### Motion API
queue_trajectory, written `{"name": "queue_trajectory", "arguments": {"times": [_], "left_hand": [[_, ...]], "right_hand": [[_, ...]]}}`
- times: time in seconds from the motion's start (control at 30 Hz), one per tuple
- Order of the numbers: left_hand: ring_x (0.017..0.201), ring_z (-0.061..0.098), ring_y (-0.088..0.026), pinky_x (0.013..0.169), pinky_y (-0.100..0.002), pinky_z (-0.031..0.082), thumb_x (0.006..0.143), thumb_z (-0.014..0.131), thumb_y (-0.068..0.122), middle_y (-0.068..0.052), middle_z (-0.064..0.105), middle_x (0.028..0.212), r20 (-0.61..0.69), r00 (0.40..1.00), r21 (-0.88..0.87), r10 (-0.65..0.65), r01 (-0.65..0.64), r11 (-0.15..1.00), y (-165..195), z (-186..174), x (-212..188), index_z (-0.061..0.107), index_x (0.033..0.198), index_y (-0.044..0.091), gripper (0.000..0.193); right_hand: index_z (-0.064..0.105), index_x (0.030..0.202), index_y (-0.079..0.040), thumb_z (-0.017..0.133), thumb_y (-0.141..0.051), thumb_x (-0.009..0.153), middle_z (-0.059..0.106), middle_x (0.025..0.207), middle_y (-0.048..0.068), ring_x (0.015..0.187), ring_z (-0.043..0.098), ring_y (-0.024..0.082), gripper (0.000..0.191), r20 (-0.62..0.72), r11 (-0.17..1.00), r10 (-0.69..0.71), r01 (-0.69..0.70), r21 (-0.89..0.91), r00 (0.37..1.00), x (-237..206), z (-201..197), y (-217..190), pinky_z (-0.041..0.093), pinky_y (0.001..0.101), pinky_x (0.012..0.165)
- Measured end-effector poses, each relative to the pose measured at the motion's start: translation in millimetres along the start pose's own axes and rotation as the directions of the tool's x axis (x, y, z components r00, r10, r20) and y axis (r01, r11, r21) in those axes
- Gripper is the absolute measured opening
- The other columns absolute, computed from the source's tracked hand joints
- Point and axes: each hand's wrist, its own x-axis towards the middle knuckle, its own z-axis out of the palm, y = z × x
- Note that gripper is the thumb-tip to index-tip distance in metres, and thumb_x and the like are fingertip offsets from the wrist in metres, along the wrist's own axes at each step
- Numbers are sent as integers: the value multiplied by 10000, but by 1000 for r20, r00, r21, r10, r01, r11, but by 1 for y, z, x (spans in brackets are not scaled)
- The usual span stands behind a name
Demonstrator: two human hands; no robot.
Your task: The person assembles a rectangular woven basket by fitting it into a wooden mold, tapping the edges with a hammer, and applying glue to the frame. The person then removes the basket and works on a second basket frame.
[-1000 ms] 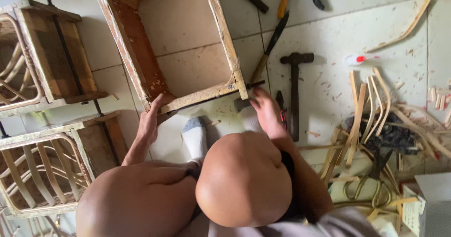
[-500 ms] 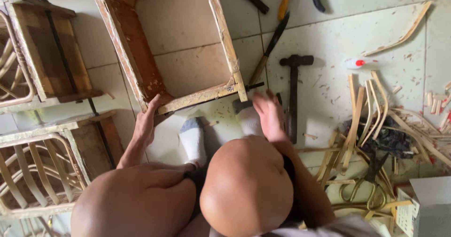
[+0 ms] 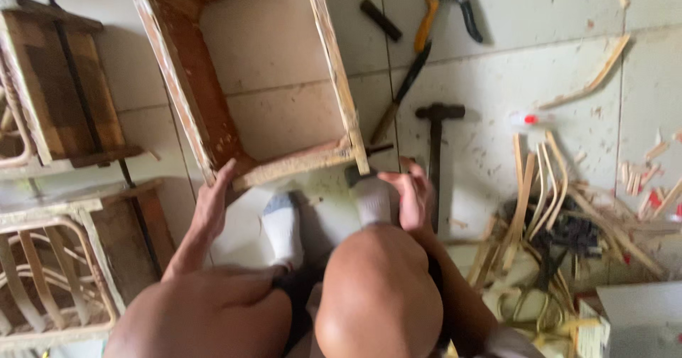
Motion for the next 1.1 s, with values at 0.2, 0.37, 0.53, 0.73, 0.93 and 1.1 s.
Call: {"name": "queue_trajectory", "arguments": {"times": [0.2,0.37,0.53,0.73,0.93,1.1], "left_hand": [[1385,489,-270,1165,-398,368,869,670,567,-196,526,1502,12,1000,-31,-7,7,1000,-3,-4,0,428,1490,-75,925],[1352,462,-325,1133,-442,363,894,655,629,-268,509,1444,-60,998,94,-18,24,995,-17,-12,1,478,1442,-100,929],[1208,616,-335,1014,-448,494,749,767,588,-279,656,1303,-81,997,430,4,31,902,-26,-18,-24,552,1367,-40,907],[927,746,-214,825,-368,582,879,752,333,-132,791,1072,-20,963,491,270,-226,842,-35,0,-36,753,1152,25,412],[839,720,-215,747,-365,558,985,729,246,-149,772,943,-95,866,497,491,-386,777,-41,14,-26,733,1105,-8,281],[788,705,-229,700,-359,549,983,731,258,-142,759,910,-101,857,515,505,-389,764,-45,13,-22,734,1107,-11,296]], "right_hand": [[541,1465,-2,673,0,1017,642,1375,186,1272,652,281,466,226,476,-775,780,-406,590,120,59,-104,540,386,1075],[609,1308,15,798,-118,893,627,1303,187,1220,554,348,476,472,28,-598,605,-796,648,235,132,-156,427,470,1066],[647,1275,-12,740,-124,917,638,1261,188,1150,609,329,387,451,26,-295,480,-877,842,251,133,-166,505,466,983],[725,1181,-37,767,-141,904,718,1206,162,1113,679,322,299,797,196,-310,855,-479,518,151,-7,-178,550,435,960],[747,1132,-36,747,-128,857,723,1081,144,1018,678,325,289,780,105,-287,828,-551,556,79,-56,-123,530,430,941],[764,1034,-28,712,-52,835,706,939,174,950,670,327,207,822,8,-110,828,-561,558,106,-35,-90,551,447,878]]}}
